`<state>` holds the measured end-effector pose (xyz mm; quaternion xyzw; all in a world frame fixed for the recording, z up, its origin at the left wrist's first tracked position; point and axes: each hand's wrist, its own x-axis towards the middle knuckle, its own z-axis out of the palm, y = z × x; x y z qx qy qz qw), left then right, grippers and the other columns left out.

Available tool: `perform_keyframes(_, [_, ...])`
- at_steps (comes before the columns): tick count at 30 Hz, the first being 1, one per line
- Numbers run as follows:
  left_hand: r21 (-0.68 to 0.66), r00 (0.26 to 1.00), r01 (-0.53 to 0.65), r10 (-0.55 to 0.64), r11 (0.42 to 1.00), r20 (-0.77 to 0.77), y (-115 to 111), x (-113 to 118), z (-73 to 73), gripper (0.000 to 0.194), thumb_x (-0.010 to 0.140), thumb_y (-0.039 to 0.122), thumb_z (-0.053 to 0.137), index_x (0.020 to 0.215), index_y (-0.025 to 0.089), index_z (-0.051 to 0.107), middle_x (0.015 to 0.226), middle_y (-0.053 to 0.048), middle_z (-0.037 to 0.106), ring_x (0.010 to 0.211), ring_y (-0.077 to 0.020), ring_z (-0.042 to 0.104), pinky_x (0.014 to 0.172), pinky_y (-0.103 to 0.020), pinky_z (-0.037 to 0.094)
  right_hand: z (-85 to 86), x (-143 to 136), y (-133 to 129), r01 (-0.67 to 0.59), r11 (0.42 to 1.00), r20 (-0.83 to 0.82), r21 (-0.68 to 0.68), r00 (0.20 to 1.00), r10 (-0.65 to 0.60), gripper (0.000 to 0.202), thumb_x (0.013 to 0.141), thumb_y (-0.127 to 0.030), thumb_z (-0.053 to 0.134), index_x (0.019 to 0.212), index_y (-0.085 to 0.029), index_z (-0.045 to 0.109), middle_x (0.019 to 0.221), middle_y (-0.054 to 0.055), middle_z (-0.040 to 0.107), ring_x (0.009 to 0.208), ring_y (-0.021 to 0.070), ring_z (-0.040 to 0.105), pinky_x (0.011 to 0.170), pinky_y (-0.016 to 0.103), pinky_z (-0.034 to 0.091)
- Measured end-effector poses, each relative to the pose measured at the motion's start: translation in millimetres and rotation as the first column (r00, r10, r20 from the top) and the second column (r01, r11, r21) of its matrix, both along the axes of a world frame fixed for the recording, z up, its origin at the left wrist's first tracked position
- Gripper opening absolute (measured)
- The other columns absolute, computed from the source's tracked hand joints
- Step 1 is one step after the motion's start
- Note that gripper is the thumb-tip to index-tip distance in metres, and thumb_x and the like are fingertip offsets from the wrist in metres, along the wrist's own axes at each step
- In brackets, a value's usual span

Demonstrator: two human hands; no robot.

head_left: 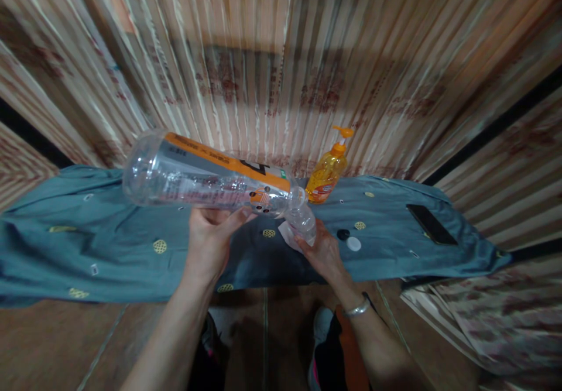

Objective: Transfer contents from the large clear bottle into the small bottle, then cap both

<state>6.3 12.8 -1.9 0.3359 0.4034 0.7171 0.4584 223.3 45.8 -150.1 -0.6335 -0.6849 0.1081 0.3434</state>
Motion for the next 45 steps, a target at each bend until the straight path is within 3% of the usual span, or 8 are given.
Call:
perform_keyframes(14, [-0.001,0.999,-0.012,0.012,1.000,-0.042,0.6,-1.3,-0.5,0.043,0.045,0.028,0.097,0.067,0.016,0.063,0.072,-0.002,0.074,0.065,-0.0160,0.070,0.067,-0.033,0.064,-1.3,0.7,-0.1,-0.014,1.000,-0.022,0.010,1.000,0.014,0.060,0.085,-0.043,0.067,0.134,-0.010,0.060,0.114,0.020,0.078,0.103,0.0344,0.076,0.085,0.043,0.061])
perform_keyframes(45, [0.022,0.999,-0.002,0.003,1.000,-0.050,2.0,-1.4,0.5,0.047,0.043,0.028,0.099,0.062,0.017,0.058,0.069,0.000,0.070,0.067,-0.0157,0.069,0.072,-0.035,0.065,-2.0,-0.1,-0.1,0.005,1.000,-0.024,-0.016,1.000,-0.005,0.051,0.085,-0.039,0.067,0.132,-0.020,0.059,0.119,0.013,0.076,0.108,0.0298,0.074,0.093,0.044,0.060])
